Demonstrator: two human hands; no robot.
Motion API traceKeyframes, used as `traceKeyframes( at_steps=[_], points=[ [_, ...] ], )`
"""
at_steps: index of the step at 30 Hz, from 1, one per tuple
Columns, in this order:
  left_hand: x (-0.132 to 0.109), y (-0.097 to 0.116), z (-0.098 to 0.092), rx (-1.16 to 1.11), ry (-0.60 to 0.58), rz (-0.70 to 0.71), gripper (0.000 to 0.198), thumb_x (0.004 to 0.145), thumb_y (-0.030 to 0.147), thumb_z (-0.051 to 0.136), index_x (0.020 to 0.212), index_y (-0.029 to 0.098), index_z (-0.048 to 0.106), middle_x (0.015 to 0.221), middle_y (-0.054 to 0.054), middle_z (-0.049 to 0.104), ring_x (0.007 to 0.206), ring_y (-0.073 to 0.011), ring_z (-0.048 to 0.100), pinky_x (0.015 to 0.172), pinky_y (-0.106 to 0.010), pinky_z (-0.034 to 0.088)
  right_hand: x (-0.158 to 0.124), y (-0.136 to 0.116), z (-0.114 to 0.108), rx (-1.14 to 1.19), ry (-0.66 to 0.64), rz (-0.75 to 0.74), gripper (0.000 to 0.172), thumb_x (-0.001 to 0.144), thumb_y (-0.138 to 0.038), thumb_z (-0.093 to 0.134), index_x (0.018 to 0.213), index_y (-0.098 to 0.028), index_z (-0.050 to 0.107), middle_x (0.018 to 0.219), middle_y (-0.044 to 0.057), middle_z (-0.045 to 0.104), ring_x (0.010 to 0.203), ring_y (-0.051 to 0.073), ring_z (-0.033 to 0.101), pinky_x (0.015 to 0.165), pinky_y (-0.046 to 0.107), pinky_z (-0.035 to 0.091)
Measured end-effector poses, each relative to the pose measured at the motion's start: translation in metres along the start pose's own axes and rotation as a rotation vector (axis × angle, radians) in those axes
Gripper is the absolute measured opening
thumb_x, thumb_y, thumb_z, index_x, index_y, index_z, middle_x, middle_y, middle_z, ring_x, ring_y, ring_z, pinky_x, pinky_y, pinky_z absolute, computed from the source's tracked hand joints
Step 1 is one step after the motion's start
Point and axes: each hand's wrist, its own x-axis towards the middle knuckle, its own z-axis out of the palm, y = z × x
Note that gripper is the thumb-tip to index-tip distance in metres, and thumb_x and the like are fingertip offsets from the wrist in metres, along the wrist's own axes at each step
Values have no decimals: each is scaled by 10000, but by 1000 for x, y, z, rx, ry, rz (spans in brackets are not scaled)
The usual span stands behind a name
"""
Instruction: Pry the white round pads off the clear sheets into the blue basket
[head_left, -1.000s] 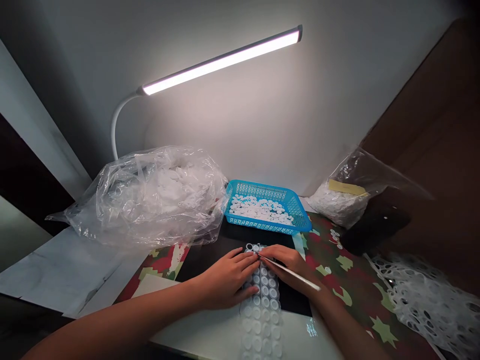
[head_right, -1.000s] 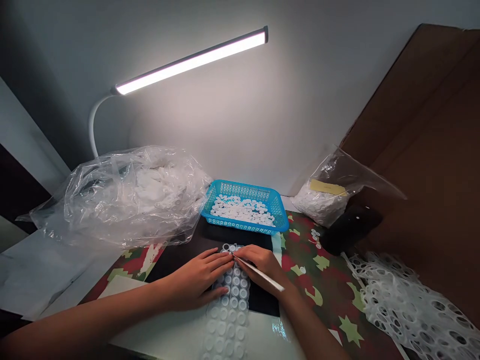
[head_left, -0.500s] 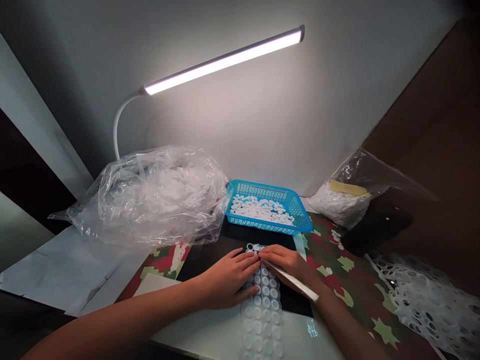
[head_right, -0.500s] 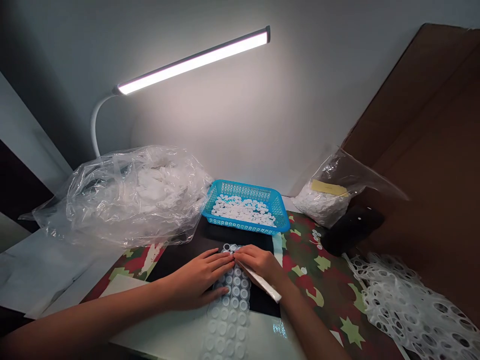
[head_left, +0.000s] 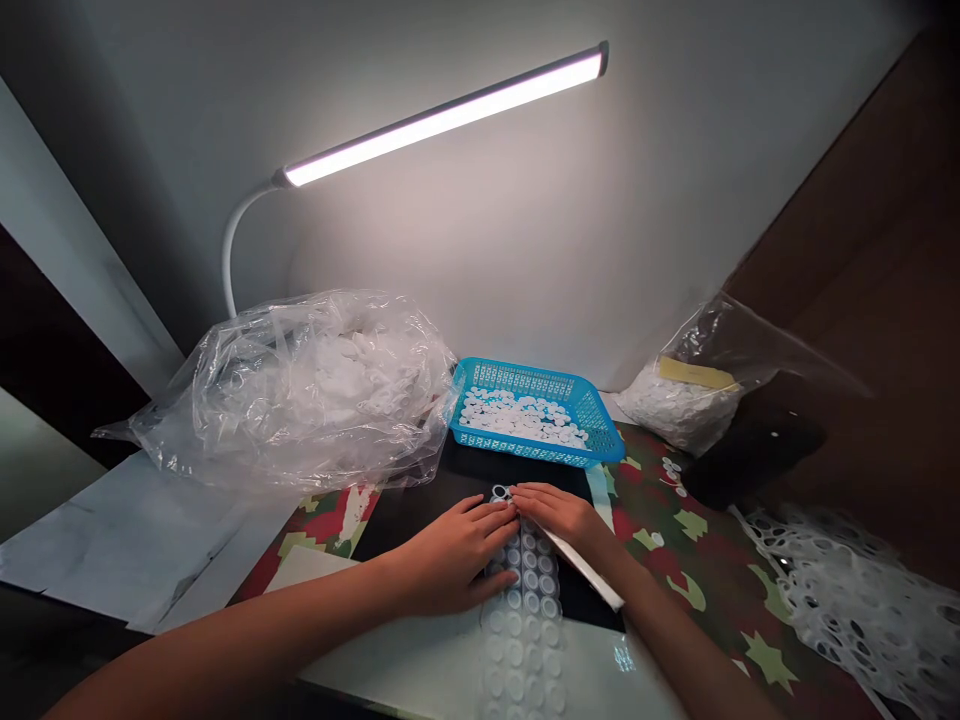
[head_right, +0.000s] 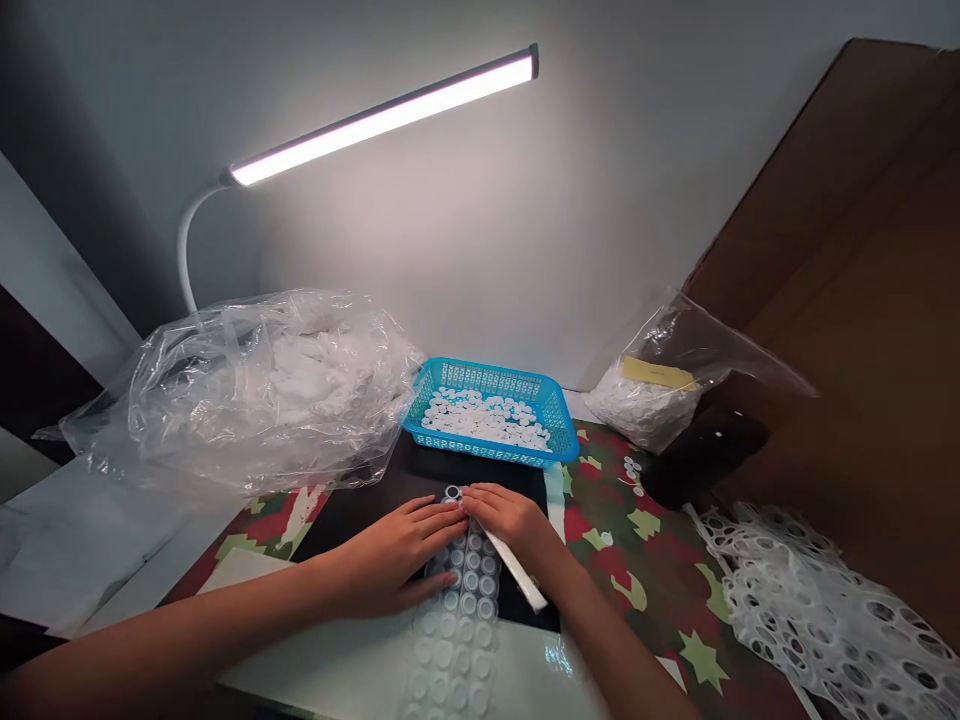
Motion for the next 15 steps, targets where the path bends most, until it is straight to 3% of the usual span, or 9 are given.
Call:
traceKeyframes(
  at_steps=[6, 15],
  points=[
    [-1, -1, 0, -18, -43, -5, 531, 912, 454, 355, 1347, 152, 389, 1414, -118, 411, 1313, -239, 368, 1099, -441, 271, 2, -3, -12, 93, 163, 254, 267, 943, -237, 409, 1130, -228, 599, 1109, 57, 669, 1045, 201, 626, 900, 365, 530],
    [0, 0, -2, -40, -50, -5, 521, 910, 436, 371, 1347, 153, 389, 1408, -115, 420, 1316, -225, 366, 1103, -447, 263, 1, -5, -23, 95, 299, 408, 217, 920, -288, 467, 1067, -261, 624, 1092, 27, 684, 1006, 211, 647, 867, 344, 528]
  ],
)
